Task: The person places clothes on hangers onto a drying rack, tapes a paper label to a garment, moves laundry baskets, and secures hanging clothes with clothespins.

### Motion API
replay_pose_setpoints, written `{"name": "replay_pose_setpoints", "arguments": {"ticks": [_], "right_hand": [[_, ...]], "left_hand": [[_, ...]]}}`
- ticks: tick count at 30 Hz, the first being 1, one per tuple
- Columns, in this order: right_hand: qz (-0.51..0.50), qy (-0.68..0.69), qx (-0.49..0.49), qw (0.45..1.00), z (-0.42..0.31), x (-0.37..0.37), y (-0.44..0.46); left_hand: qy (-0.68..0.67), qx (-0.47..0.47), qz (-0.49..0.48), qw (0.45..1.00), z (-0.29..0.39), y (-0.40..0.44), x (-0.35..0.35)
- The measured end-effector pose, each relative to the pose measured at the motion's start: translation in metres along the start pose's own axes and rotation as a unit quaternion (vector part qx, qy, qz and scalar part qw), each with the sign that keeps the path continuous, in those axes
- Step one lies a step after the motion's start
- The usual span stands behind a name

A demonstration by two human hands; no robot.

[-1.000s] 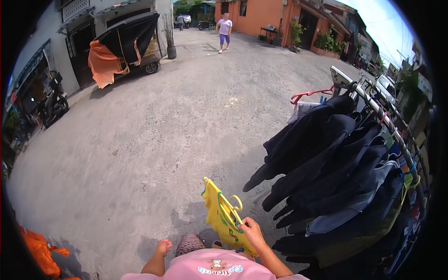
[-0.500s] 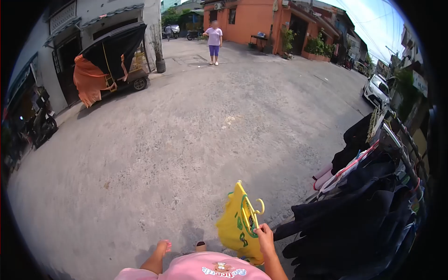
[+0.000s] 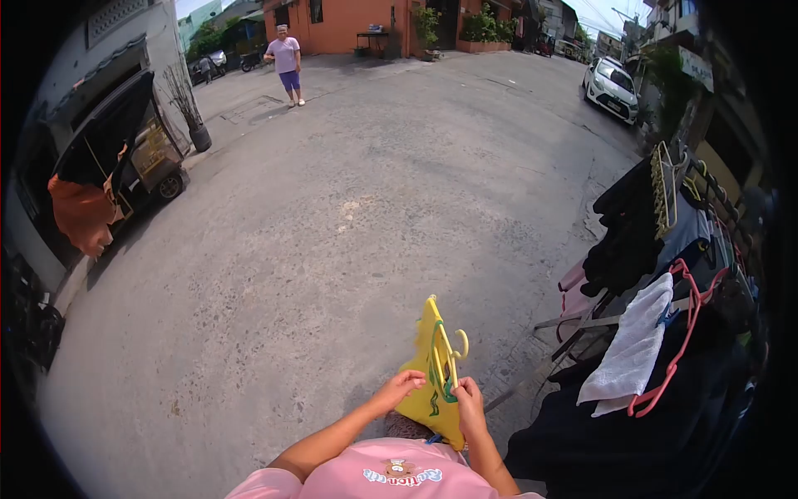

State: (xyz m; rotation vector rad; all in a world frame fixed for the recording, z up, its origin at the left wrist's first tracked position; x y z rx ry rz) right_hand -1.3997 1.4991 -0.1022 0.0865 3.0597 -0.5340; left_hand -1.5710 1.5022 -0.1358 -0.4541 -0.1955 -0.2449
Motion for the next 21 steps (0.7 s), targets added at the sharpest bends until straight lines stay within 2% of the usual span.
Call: {"name": "replay_pose_setpoints", "arguments": {"ticks": [2,3,5,7,9,10,12,15,19,21], "right_hand": [[-0.009,-0.046,-0.018,0.999,-0.017,0.009,0.033],[-0.004,-0.079,-0.022,0.997,-0.019,0.01,0.045],[0.019,-0.103,-0.106,0.989,-0.037,0.01,0.074],[0.059,-0.095,-0.106,0.988,-0.056,0.003,0.095],[0.087,-0.098,-0.107,0.986,-0.073,-0.005,0.113],[0.098,-0.095,-0.11,0.985,-0.082,-0.007,0.121],[0.125,-0.101,-0.111,0.981,-0.095,-0.014,0.137],[0.193,-0.157,-0.144,0.958,-0.1,-0.027,0.161],[0.265,-0.161,-0.14,0.94,-0.11,-0.031,0.197],[0.275,-0.157,-0.114,0.942,-0.108,-0.029,0.225]], "left_hand": [[-0.004,0.036,-0.061,0.998,0.043,0.031,0.03],[0.014,0.015,-0.091,0.996,0.055,0.042,0.038],[-0.026,0.035,-0.082,0.996,0.077,0.072,0.049],[-0.003,0.016,-0.118,0.993,0.088,0.104,0.052],[-0.023,0.0,-0.056,0.998,0.104,0.135,0.054],[-0.017,-0.01,-0.08,0.997,0.111,0.147,0.061],[-0.04,-0.019,-0.066,0.997,0.128,0.169,0.066],[-0.051,-0.047,-0.113,0.991,0.139,0.207,0.069],[-0.04,-0.104,-0.165,0.98,0.156,0.263,0.07],[-0.032,-0.101,-0.195,0.975,0.16,0.294,0.069]]}}
Point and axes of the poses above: each hand's wrist, its own y-axis towards the middle knuckle, its own x-axis out of the palm, z = x × y, the point moved 4 cm from there along y, towards the middle knuckle, and after that the axes turned 8 degrees about -y, right-handed, at the moved point
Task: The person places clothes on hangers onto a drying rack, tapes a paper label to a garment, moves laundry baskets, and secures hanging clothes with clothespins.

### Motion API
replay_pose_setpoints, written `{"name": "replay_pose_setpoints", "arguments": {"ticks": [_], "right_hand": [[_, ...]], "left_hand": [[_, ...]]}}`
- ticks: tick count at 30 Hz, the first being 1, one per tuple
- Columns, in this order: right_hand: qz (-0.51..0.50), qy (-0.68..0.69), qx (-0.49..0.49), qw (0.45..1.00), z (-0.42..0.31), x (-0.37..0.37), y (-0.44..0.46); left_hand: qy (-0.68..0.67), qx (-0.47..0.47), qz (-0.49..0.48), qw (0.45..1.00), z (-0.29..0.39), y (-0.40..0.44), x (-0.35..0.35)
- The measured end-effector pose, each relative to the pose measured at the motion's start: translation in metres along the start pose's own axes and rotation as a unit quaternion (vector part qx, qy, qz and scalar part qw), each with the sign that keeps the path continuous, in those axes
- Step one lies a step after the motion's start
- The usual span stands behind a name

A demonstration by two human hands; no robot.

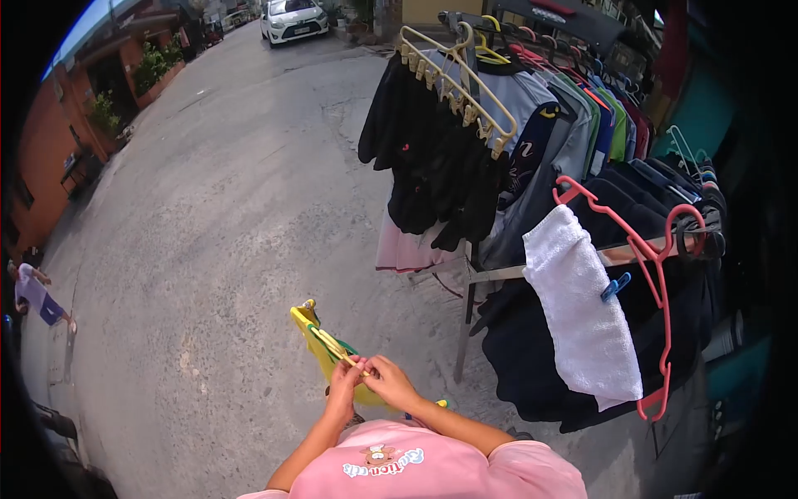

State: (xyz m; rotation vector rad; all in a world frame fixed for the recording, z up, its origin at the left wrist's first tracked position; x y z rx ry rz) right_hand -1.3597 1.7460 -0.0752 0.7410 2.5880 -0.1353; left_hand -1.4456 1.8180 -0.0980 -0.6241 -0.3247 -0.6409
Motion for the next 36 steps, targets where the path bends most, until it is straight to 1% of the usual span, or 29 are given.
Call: {"name": "replay_pose_setpoints", "arguments": {"ticks": [1,3,4,5,6,7,8,10,11,12,14,16,18,19,21,22,24,25,27,28,30,32,34,36], "right_hand": [[0.018,-0.001,0.009,1.0,0.0,0.011,0.01],[0.001,-0.028,0.018,0.999,-0.005,0.027,0.042],[0.013,-0.036,0.021,0.999,-0.013,0.031,0.056],[-0.005,-0.007,0.02,1.0,-0.023,0.043,0.068],[-0.018,0.026,0.018,0.999,-0.032,0.056,0.081],[-0.052,0.011,0.031,0.998,-0.036,0.066,0.095],[-0.036,0.009,0.038,0.999,-0.038,0.077,0.108],[-0.005,-0.023,-0.027,0.999,-0.047,0.094,0.13],[-0.016,-0.043,-0.02,0.999,-0.047,0.101,0.138],[-0.01,-0.043,-0.015,0.999,-0.049,0.104,0.146],[-0.004,-0.085,-0.014,0.996,-0.049,0.108,0.164],[0.002,-0.088,-0.009,0.996,-0.044,0.106,0.185],[-0.013,-0.02,0.02,1.0,-0.036,0.103,0.208],[-0.012,-0.018,0.023,1.0,-0.031,0.103,0.222],[-0.005,-0.027,0.019,0.999,-0.021,0.099,0.249],[-0.005,-0.024,0.023,0.999,-0.016,0.095,0.264],[-0.047,-0.012,0.053,0.997,-0.007,0.087,0.3],[-0.051,-0.008,0.056,0.997,-0.003,0.08,0.318],[-0.028,-0.024,-0.012,0.999,-0.008,0.06,0.353],[-0.032,-0.024,-0.016,0.999,-0.012,0.045,0.372],[-0.129,-0.019,0.066,0.989,-0.016,0.024,0.407],[-0.124,-0.016,0.059,0.99,-0.014,0.007,0.437],[-0.114,-0.017,0.048,0.992,-0.009,-0.004,0.463],[-0.108,0.001,0.046,0.993,0.002,-0.005,0.488]], "left_hand": [[0.016,0.002,-0.013,1.0,0.008,0.013,-0.01],[0.032,0.007,-0.048,0.998,0.034,0.04,-0.023],[0.026,-0.002,-0.035,0.999,0.048,0.051,-0.034],[0.024,-0.013,-0.019,0.999,0.062,0.062,-0.048],[0.032,-0.017,-0.033,0.999,0.078,0.073,-0.057],[0.04,-0.003,-0.032,0.999,0.094,0.084,-0.065],[0.045,0.009,-0.031,0.998,0.107,0.096,-0.073],[0.065,0.009,-0.039,0.997,0.123,0.12,-0.084],[0.069,0.015,-0.038,0.997,0.13,0.131,-0.088],[0.074,0.025,-0.036,0.996,0.138,0.141,-0.092],[0.084,0.014,-0.039,0.996,0.151,0.162,-0.093],[0.096,0.014,-0.038,0.995,0.161,0.186,-0.095],[0.097,0.019,-0.035,0.994,0.169,0.217,-0.1],[0.099,0.033,-0.021,0.994,0.177,0.234,-0.1],[0.1,0.064,0.003,0.993,0.191,0.267,-0.095],[0.103,0.061,0.004,0.993,0.198,0.283,-0.091],[0.124,0.084,0.023,0.988,0.219,0.317,-0.08],[0.126,0.098,0.029,0.987,0.229,0.332,-0.07],[0.133,0.09,0.036,0.986,0.247,0.361,-0.053],[0.134,0.094,0.033,0.986,0.258,0.379,-0.043],[0.124,0.098,0.029,0.987,0.274,0.412,-0.024],[0.134,0.124,-0.004,0.983,0.291,0.435,0.004],[0.132,0.131,-0.008,0.983,0.297,0.458,0.02],[0.168,0.138,-0.031,0.976,0.308,0.481,0.041]]}}
Point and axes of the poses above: each hand's wrist, its own y-axis towards the middle knuckle, its own x-axis out of the palm, z = x × y, the point moved 4 cm from there along y, towards the middle knuckle, and after that the axes turned 8 degrees about -y, right-handed, at the moved point
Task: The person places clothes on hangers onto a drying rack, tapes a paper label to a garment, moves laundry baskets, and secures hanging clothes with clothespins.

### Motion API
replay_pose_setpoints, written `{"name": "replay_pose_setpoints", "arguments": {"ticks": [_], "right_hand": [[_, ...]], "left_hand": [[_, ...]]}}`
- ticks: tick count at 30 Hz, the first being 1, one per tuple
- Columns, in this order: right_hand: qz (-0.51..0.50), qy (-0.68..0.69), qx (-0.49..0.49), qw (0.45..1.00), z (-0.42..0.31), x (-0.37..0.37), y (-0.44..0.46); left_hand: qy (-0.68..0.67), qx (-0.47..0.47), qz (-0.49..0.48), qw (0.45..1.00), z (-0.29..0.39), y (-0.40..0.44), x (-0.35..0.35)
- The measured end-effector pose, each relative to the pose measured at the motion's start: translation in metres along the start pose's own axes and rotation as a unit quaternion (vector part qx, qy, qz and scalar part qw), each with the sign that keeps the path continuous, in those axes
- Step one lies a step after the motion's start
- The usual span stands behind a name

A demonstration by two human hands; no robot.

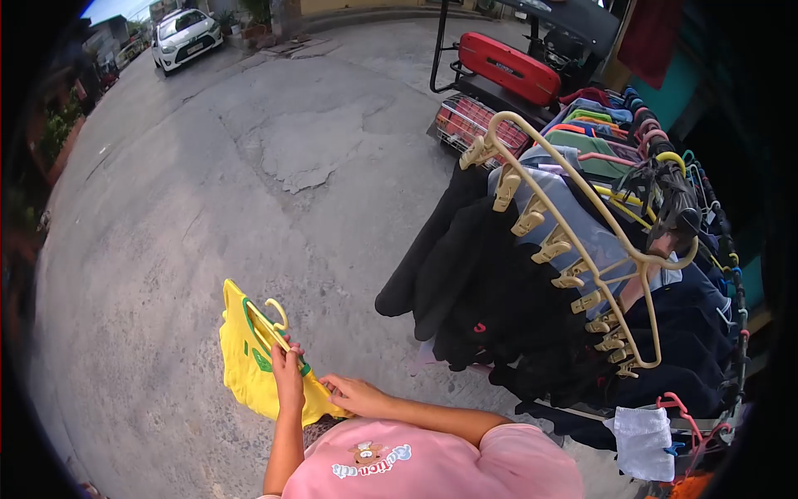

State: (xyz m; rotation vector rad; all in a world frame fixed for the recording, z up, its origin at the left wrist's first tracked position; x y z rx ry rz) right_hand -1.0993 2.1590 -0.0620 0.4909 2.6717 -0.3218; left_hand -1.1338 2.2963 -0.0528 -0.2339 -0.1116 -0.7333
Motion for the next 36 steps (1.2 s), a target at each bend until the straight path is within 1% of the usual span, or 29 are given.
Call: {"name": "replay_pose_setpoints", "arguments": {"ticks": [2,3,4,6,8,10,12,13,14,15,16,17,19,20,21,22,24,25,26,27,28,29,30,31,33,34,36], "right_hand": [[0.007,0.009,0.009,1.0,0.01,-0.004,0.026],[0.007,0.016,0.013,1.0,0.015,-0.008,0.039],[0.035,0.016,0.026,0.999,0.018,-0.017,0.051],[0.032,0.074,0.051,0.995,0.017,-0.033,0.078],[0.078,0.081,0.068,0.991,0.025,-0.058,0.107],[0.082,0.171,0.085,0.978,0.03,-0.078,0.14],[0.109,0.172,0.098,0.974,0.042,-0.093,0.176],[0.143,0.16,0.068,0.974,0.038,-0.108,0.191],[0.179,0.154,0.037,0.971,0.032,-0.118,0.206],[0.165,0.17,0.042,0.971,0.019,-0.134,0.218],[0.182,0.174,0.046,0.967,0.02,-0.145,0.23],[0.189,0.176,0.07,0.964,0.022,-0.154,0.241],[0.204,0.179,0.099,0.957,0.027,-0.175,0.254],[0.247,0.165,0.12,0.947,0.031,-0.188,0.252],[0.289,0.148,0.142,0.935,0.036,-0.201,0.249],[0.299,0.148,0.146,0.931,0.047,-0.209,0.247],[0.383,0.193,0.171,0.887,0.088,-0.228,0.235],[0.425,0.2,0.185,0.863,0.105,-0.239,0.226],[0.465,0.207,0.197,0.838,0.119,-0.249,0.216],[0.487,0.202,0.226,0.819,0.123,-0.266,0.206],[0.489,0.202,0.225,0.818,0.13,-0.281,0.199],[0.522,0.204,0.245,0.791,0.14,-0.296,0.192],[0.555,0.206,0.261,0.763,0.151,-0.317,0.189],[0.56,0.209,0.258,0.759,0.163,-0.341,0.19],[0.651,0.099,0.242,0.713,0.174,-0.375,0.185],[0.659,0.094,0.237,0.708,0.178,-0.395,0.187],[0.665,0.001,0.259,0.7,0.183,-0.436,0.191]], "left_hand": [[-0.007,-0.007,-0.03,0.999,0.0,0.03,0.015],[0.005,-0.027,-0.044,0.999,0.002,0.045,0.021],[0.018,-0.047,-0.062,0.997,0.0,0.063,0.028],[0.027,-0.036,-0.118,0.992,-0.008,0.106,0.044],[0.049,-0.008,-0.156,0.987,-0.007,0.151,0.062],[0.069,-0.018,-0.209,0.975,0.002,0.199,0.079],[0.103,-0.033,-0.278,0.955,0.015,0.236,0.098],[0.134,-0.013,-0.303,0.943,0.022,0.258,0.105],[0.136,-0.015,-0.317,0.938,0.031,0.277,0.111],[0.163,-0.007,-0.352,0.922,0.041,0.294,0.117],[0.189,0.001,-0.387,0.902,0.051,0.31,0.126],[0.225,-0.029,-0.409,0.884,0.056,0.325,0.133],[0.203,-0.033,-0.432,0.878,0.037,0.362,0.146],[0.178,-0.036,-0.442,0.878,0.028,0.378,0.155],[0.184,-0.071,-0.453,0.87,0.033,0.384,0.168],[0.183,-0.071,-0.463,0.864,0.031,0.393,0.182],[0.164,-0.099,-0.497,0.846,0.024,0.408,0.209],[0.179,-0.08,-0.511,0.837,0.024,0.414,0.224],[0.179,-0.081,-0.514,0.835,0.025,0.421,0.238],[0.173,-0.096,-0.544,0.815,0.027,0.425,0.254],[0.167,-0.111,-0.573,0.794,0.03,0.428,0.272],[0.186,-0.086,-0.586,0.784,0.038,0.431,0.29],[0.188,-0.08,-0.589,0.782,0.035,0.439,0.311],[0.171,-0.09,-0.603,0.774,0.028,0.447,0.332],[0.149,-0.144,-0.631,0.748,0.023,0.452,0.363],[0.147,-0.136,-0.637,0.744,0.027,0.456,0.385],[0.167,-0.166,-0.673,0.702,0.027,0.461,0.424]]}}
Point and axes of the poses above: each hand's wrist, its own y-axis towards the middle knuckle, its own x-axis out of the palm, z = x × y, the point moved 4 cm from there along y, towards the middle knuckle, and after that the axes turned 8 degrees about -y, right-handed, at the moved point
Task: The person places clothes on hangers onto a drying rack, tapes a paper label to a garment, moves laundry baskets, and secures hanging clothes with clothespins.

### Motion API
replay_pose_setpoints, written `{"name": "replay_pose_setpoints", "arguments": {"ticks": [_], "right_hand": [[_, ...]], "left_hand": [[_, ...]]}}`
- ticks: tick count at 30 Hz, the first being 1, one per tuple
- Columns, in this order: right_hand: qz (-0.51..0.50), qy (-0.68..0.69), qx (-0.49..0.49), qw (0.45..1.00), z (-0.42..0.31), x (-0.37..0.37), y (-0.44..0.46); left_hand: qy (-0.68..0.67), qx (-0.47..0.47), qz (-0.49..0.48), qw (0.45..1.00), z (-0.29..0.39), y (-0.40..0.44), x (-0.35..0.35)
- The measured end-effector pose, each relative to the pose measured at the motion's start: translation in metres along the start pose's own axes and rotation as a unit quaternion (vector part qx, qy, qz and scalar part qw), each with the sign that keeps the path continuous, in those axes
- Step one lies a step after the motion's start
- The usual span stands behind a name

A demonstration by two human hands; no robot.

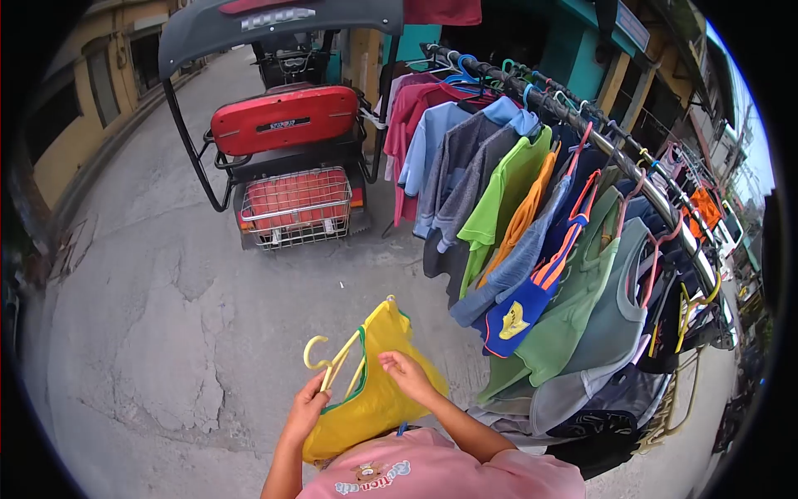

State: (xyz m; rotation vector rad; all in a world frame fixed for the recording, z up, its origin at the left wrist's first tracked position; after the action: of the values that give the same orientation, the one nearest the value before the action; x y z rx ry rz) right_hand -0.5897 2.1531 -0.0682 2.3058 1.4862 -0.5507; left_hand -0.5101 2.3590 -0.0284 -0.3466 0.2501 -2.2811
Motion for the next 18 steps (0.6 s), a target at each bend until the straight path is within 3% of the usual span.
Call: {"name": "replay_pose_setpoints", "arguments": {"ticks": [7,14,18], "right_hand": [[-0.013,0.005,0.027,1.0,-0.003,0.029,0.103],[0.085,0.013,0.089,0.992,-0.004,0.032,0.162],[0.149,0.065,0.123,0.979,-0.01,0.027,0.187]], "left_hand": [[-0.07,-0.005,-0.05,0.996,0.045,0.098,-0.029],[-0.115,-0.043,-0.223,0.967,0.085,0.202,-0.05],[-0.123,-0.052,-0.248,0.96,0.113,0.257,-0.067]]}}
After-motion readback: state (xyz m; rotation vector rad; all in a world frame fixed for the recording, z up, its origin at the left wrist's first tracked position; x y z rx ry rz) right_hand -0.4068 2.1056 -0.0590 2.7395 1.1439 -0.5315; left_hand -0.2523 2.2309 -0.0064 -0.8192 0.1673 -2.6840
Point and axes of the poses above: each hand's wrist, its own y-axis towards the middle knuckle, its own x-axis out of the palm, z = x × y, the point moved 4 cm from there along y, towards the middle knuckle, and after that the axes turned 8 degrees about -y, right-handed, at the moved point
